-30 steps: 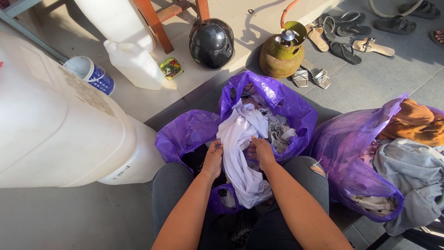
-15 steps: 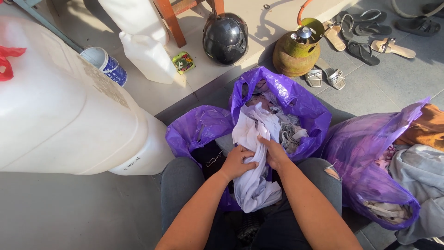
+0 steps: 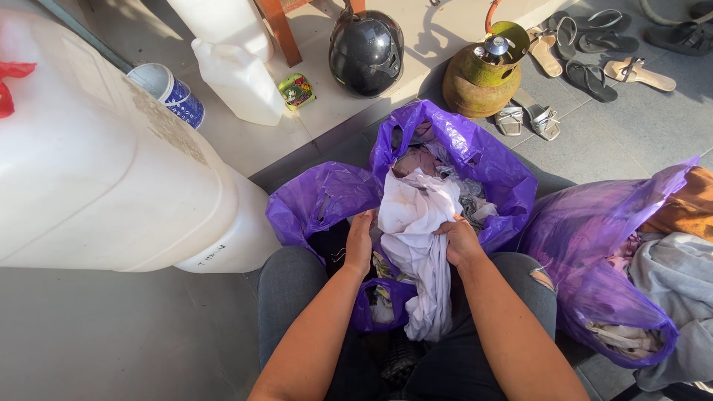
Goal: Sorting and inspecting various pieces of clothing from one laundry bag to another while sitting on the floor.
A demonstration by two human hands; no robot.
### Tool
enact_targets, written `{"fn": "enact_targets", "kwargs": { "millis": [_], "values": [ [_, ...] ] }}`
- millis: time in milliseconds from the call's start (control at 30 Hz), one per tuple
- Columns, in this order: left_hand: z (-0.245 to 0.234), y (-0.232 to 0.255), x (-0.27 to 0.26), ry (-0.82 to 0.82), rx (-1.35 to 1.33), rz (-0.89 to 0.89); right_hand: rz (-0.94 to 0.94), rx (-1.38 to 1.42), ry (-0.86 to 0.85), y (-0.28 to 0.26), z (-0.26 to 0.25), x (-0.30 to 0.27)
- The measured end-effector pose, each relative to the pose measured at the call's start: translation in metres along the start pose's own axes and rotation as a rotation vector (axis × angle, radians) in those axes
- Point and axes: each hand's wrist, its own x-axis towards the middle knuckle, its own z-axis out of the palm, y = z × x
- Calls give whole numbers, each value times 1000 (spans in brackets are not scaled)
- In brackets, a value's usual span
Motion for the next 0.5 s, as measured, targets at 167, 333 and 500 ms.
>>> {"fn": "enact_targets", "kwargs": {
  "millis": [167, 333, 500],
  "values": [
    [4, 10, -8, -60, -32, 22, -17, -107, -1, -5, 4, -8],
    [5, 13, -7, -85, -76, 46, -46, -240, -4, -10, 10, -11],
    [-1, 18, -3, -179, -250, 92, -69, -406, -7, -2, 18, -16]
  ]
}}
